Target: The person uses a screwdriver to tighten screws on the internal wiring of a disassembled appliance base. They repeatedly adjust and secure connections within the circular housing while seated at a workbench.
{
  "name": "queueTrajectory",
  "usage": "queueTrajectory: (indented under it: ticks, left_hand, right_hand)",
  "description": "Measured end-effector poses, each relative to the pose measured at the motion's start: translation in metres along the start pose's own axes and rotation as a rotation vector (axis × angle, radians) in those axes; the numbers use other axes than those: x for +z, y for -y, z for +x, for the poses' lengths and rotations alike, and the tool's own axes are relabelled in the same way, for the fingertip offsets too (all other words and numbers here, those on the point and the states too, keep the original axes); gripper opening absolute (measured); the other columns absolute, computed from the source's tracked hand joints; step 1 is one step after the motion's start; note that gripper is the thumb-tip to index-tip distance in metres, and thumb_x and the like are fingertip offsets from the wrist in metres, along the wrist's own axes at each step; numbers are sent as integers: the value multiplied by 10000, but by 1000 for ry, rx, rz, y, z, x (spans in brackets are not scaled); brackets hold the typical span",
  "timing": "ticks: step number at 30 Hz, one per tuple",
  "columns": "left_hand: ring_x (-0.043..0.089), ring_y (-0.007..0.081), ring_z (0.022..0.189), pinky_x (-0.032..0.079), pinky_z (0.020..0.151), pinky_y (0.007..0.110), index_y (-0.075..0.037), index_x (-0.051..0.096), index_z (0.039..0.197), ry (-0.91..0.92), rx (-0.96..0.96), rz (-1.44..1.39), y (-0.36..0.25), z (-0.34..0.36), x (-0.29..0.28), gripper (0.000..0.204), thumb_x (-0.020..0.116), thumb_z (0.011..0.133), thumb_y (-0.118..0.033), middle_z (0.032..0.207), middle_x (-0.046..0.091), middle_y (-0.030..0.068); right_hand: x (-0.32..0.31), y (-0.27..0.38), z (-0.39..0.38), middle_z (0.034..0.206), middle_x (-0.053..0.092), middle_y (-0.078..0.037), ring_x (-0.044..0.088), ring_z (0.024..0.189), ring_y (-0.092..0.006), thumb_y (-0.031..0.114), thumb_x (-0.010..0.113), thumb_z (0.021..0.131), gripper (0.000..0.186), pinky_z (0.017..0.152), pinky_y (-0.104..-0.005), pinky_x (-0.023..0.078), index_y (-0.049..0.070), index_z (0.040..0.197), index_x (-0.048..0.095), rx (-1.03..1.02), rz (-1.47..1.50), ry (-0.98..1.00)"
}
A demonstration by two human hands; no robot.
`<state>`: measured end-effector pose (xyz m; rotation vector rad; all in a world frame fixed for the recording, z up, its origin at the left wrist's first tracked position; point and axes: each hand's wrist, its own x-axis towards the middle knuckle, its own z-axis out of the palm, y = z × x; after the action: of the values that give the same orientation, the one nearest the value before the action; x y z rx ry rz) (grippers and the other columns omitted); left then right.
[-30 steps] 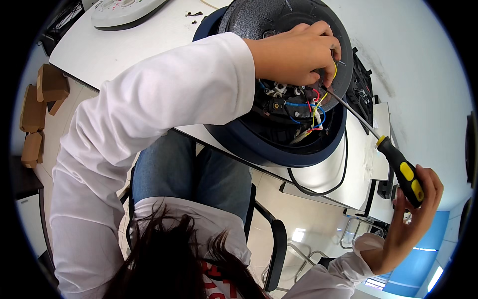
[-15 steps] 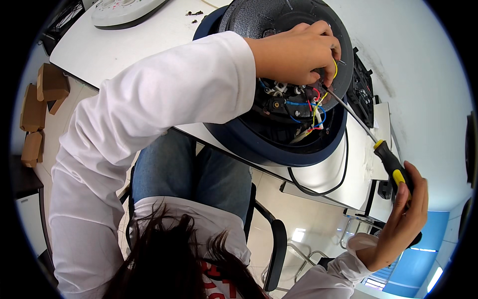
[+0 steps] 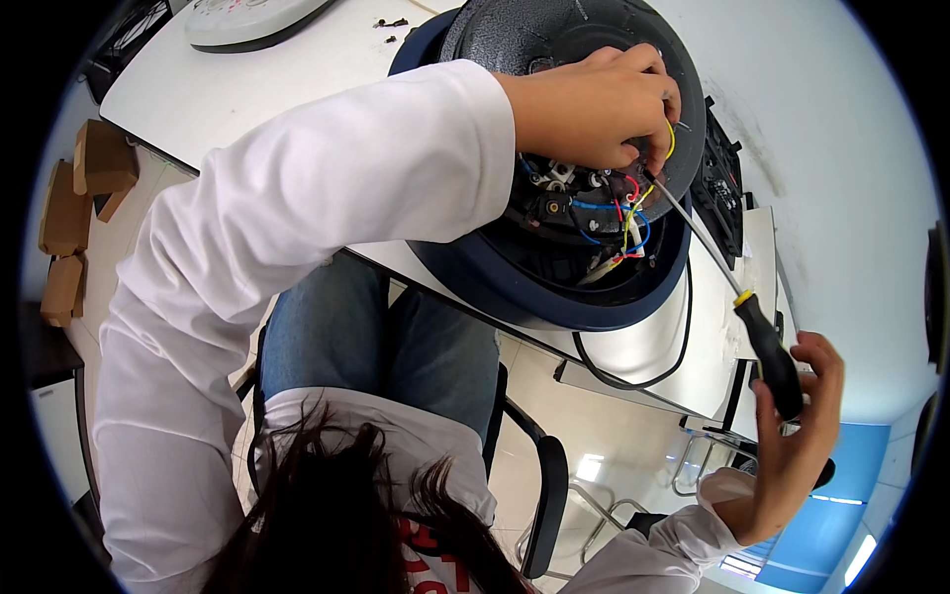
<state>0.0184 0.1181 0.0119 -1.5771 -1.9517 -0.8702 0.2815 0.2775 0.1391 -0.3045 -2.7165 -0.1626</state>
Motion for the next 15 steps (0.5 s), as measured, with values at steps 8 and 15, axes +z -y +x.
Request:
queueTrajectory:
  ticks: [8, 15]
  left_hand:
    - [372, 291, 1267, 316, 1049, 447, -180, 750, 854, 8, -11, 3, -1, 0, -3, 191, 663, 728, -65, 1238, 548, 46]
    - [363, 302, 1273, 305, 1057, 458, -184, 752, 850, 12, -12, -16, 0, 1, -2, 190, 666, 726, -68, 1241, 547, 52]
  right_hand:
    - [1, 0, 2, 851, 622, -183, 599, 670, -290, 115, 738, 757, 442, 590, -357, 464, 62, 1174, 599, -59, -24, 199]
    - [-3, 8, 1, 772, 563, -144, 594, 676, -271, 35, 667, 805, 360, 590, -336, 466, 65, 1160, 618, -178, -7, 155]
